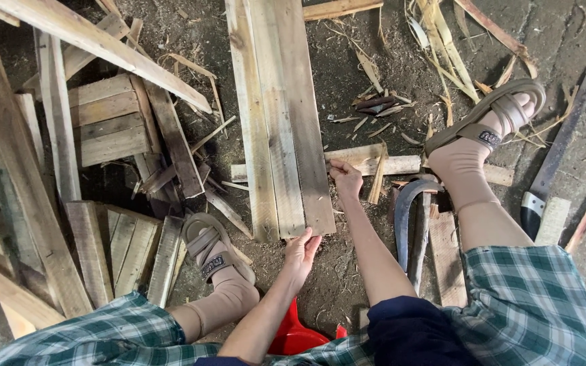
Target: The person sits on the ground and hammers nails into a wooden plank. They retrieve nails from a small bowl, position them on the wood, and strike them with a hammer to secure the plank.
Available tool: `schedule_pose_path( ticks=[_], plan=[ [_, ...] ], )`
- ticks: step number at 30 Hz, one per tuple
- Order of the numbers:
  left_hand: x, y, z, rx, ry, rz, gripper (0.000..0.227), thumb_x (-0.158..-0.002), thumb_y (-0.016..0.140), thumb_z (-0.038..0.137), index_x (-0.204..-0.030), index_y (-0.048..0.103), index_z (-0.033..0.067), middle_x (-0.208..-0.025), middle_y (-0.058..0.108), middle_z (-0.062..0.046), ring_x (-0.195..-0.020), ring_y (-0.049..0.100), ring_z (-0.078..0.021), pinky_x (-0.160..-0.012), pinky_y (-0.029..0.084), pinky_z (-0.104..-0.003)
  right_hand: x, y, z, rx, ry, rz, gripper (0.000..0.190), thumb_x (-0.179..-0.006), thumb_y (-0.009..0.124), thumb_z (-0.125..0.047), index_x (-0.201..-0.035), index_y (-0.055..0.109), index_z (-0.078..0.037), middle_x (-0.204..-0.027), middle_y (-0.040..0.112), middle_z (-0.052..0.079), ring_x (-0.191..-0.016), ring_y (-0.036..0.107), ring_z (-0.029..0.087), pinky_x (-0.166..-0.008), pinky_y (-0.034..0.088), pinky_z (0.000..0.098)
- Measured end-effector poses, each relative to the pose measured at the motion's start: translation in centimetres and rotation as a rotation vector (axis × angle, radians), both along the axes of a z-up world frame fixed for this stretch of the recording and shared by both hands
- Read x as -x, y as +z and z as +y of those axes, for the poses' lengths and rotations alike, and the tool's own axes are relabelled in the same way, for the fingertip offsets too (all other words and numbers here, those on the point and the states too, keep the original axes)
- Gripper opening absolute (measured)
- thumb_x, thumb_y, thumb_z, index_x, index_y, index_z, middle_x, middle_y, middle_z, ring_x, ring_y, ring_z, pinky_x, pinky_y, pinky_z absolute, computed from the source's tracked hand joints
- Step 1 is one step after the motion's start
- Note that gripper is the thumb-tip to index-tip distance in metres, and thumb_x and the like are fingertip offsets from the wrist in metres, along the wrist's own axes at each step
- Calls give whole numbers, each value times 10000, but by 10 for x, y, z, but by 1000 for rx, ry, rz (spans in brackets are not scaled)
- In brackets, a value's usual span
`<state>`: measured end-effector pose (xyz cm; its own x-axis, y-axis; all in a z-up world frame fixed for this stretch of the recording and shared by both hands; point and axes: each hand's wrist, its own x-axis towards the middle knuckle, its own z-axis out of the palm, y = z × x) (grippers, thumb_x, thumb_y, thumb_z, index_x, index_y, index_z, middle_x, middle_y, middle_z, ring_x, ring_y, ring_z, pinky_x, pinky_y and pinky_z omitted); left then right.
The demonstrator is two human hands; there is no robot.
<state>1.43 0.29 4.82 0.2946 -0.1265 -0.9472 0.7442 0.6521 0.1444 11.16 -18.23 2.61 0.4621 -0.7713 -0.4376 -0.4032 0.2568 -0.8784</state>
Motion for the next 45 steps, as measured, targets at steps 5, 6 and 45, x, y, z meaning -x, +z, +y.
schedule_pose_path(
  ticks=[5,6,45],
  plan=[
    [3,15,-1,-13,31,33,480,-791,884,13,-979,444,50,-911,712,-222,-797,765,-369,-826,680,-484,1,3,2,-43,-12,-42,289,-757,746,24,-976,805,-155,-781,741,28,-676,664,52,-639,582,183],
    [3,16,-3,-17,34,24,474,-799,873,6,-979,436,46,-899,706,-209,-777,763,-355,-824,678,-470,0,-7,-1,-35,-9,-48,285,-762,751,20,-966,807,-170,-773,743,23,-662,670,53,-626,593,191],
    [6,45,-14,-5,49,-15,438,-801,870,6,-964,464,22,-868,696,-188,-772,765,-352,-850,664,-478,-7,23,1,-27,-178,23,268,-713,708,39,-867,822,-148,-714,705,124,-537,657,154,-520,608,242]
  ],
)
